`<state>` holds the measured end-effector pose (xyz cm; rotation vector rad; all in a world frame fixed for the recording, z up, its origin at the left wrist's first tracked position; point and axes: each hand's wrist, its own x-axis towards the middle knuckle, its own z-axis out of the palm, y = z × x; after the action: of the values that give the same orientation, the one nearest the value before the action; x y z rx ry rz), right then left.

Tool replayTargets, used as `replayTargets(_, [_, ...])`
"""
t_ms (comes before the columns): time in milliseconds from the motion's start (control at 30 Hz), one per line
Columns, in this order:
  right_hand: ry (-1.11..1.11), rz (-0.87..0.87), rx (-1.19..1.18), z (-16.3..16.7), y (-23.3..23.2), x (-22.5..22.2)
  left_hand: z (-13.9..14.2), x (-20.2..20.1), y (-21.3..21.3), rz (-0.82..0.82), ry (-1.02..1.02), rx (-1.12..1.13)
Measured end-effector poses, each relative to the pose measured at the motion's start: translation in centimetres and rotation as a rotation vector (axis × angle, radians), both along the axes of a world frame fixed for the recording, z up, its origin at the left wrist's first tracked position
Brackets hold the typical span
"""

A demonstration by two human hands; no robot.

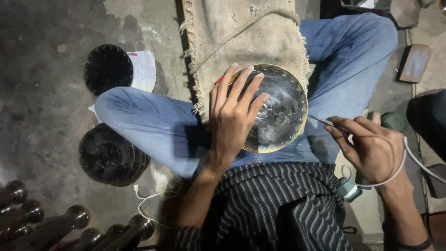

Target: The person sits on the floor with a decorative metal plate resting on their lap and engraves a pattern into its center using a small handheld scriber tool, steadying the plate with the other hand. They periodically set the finished plate aside, pick up another dark plate from the floor, and continue engraving.

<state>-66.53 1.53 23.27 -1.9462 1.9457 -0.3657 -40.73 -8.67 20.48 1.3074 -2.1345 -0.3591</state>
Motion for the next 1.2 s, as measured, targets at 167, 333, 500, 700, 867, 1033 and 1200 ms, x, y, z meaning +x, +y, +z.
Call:
replayTargets(167, [0.054,0.067,-0.087,0.1,-0.4,0.1,-0.3,0.4,0.0,-0.032,-0.025,-0.010])
replayTargets(333, [0.009,0.052,-0.050,-0.4,-0.9,0.5,-0.4,0.3,-0.1,-0.027,-0.006,-0.011])
replayTargets(500, [-0.054,0.032,-0.040,-1.2,-1.1,0.8,0.2,0.3,-0.3,-0.021,-0.010,-0.002])
replayTargets(700, [-0.189,0.005,-0.065,-1.3,-0.5,-0.4,-1.0,2.5,-1.0,0.021,0.201,-0.058])
replayTargets(867, [-0.296,-0.247,-0.041,-1.7,2.0,-3.1,-5.2,15.8,-7.3,0.542,0.336,-0.100])
replayTargets(1033, [-0.584,-0.471,0.137,-5.5,1.7,-3.0,-11.1,33.0,-16.8,0.738,0.122,-0.112])
replayTargets(1200, [-0.396,-0.264,0.004,-6.5,-0.9,1.7,-13.1,37.8,-18.3,0.963,-0.235,0.429])
